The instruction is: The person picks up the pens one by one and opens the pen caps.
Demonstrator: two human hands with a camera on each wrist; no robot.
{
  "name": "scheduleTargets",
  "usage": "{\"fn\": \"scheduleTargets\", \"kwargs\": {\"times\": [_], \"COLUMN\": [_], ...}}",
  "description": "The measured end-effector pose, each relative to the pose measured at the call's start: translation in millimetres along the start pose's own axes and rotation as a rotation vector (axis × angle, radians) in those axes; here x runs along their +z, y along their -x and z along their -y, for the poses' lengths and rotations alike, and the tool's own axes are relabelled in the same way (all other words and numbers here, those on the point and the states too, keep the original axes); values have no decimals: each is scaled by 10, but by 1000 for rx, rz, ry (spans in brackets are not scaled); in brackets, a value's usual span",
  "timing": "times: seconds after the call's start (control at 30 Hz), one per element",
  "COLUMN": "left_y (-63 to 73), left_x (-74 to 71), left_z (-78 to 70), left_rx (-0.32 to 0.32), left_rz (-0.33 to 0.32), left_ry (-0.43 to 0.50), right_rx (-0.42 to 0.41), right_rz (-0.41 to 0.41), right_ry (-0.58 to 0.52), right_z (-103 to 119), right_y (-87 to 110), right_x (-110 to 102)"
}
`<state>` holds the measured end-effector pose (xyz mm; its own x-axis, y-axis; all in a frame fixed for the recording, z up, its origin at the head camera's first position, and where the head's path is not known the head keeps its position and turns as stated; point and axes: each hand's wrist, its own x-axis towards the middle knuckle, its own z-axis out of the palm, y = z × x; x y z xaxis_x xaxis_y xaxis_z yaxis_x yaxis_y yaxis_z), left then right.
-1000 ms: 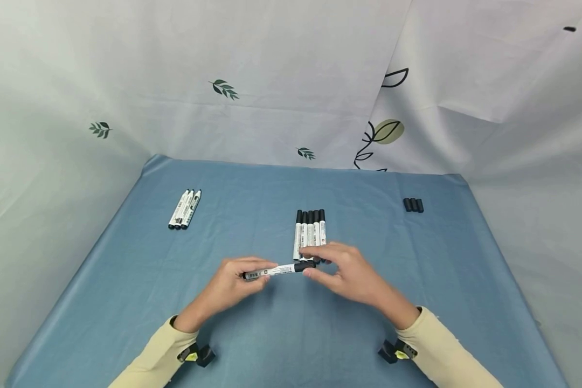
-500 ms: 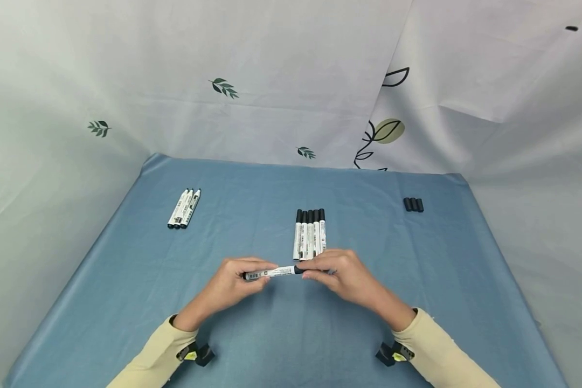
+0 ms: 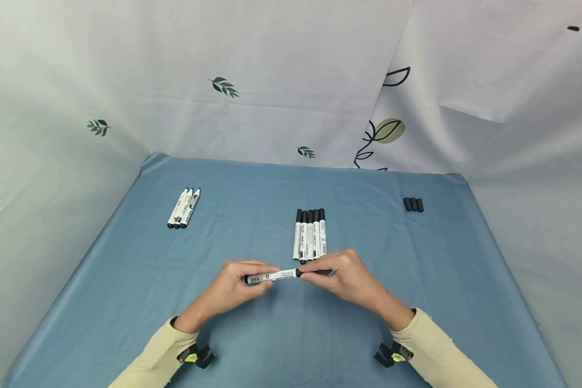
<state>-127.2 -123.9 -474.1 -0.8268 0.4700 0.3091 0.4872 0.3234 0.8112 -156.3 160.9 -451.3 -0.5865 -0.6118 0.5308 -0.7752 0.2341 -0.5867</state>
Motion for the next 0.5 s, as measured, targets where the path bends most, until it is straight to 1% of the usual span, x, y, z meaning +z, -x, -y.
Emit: {"fn": "scheduleTargets", "kwargs": {"times": [0.2, 0.3, 0.5], "left_y": [6, 7, -1], "left_x": [32, 42, 37], "left_z": [6, 10, 22], "left_rx": [13, 12, 36], "left_rz": [-16, -22, -24], "left_ry": [-4, -4, -16], "right_rx": [51, 55, 65], "right_rz": [-2, -1, 10], "right_ry": [-4, -8, 2], "right_z": [16, 22, 24], "right_y": [10, 14, 18], "right_x": [10, 10, 1]}}
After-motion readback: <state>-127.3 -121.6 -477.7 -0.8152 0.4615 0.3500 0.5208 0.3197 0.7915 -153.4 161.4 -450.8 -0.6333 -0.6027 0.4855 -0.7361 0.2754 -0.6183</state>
